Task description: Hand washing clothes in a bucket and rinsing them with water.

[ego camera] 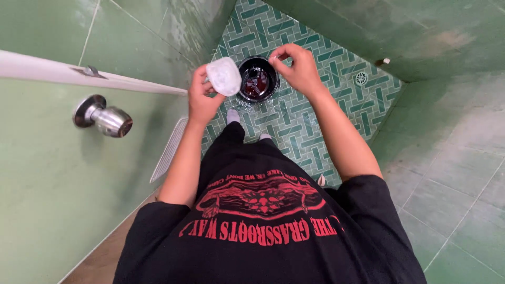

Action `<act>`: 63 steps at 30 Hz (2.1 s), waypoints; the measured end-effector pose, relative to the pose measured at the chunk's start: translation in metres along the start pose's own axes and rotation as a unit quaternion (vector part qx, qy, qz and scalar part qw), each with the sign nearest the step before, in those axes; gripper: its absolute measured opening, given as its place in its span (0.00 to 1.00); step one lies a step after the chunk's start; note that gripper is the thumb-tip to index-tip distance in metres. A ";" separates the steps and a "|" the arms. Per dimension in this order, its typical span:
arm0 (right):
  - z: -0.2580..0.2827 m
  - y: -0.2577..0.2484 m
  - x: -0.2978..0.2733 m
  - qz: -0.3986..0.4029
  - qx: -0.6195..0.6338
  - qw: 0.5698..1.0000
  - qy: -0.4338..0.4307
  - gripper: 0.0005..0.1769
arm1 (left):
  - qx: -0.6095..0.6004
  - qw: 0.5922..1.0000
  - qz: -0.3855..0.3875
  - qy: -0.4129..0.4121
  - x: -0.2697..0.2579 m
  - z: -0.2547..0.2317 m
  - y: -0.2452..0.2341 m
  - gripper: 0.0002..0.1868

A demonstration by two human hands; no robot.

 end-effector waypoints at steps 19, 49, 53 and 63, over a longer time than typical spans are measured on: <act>0.057 -0.001 -0.069 -0.071 -0.133 0.975 -0.162 0.14 | 0.073 0.996 0.049 0.019 -0.011 -0.019 0.077 0.39; -0.144 0.274 0.216 -0.050 0.482 0.794 0.366 0.44 | 0.585 0.806 -0.042 0.079 0.288 0.015 -0.058 0.16; -0.145 0.276 0.226 -0.054 0.499 0.784 0.366 0.43 | 0.564 0.810 -0.086 0.139 0.290 0.027 -0.058 0.15; -0.132 0.270 0.230 -0.049 0.492 0.786 0.371 0.41 | 0.601 0.793 -0.079 0.056 0.293 0.017 -0.051 0.12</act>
Point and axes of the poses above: each hand's wrist, its own x-axis towards the middle knuckle, its own y-axis out of the palm, z = x × y, the point moved 2 cm from there along x, towards the middle knuckle, and after that the axes turned 7 degrees about -x, right-handed, at the moved point
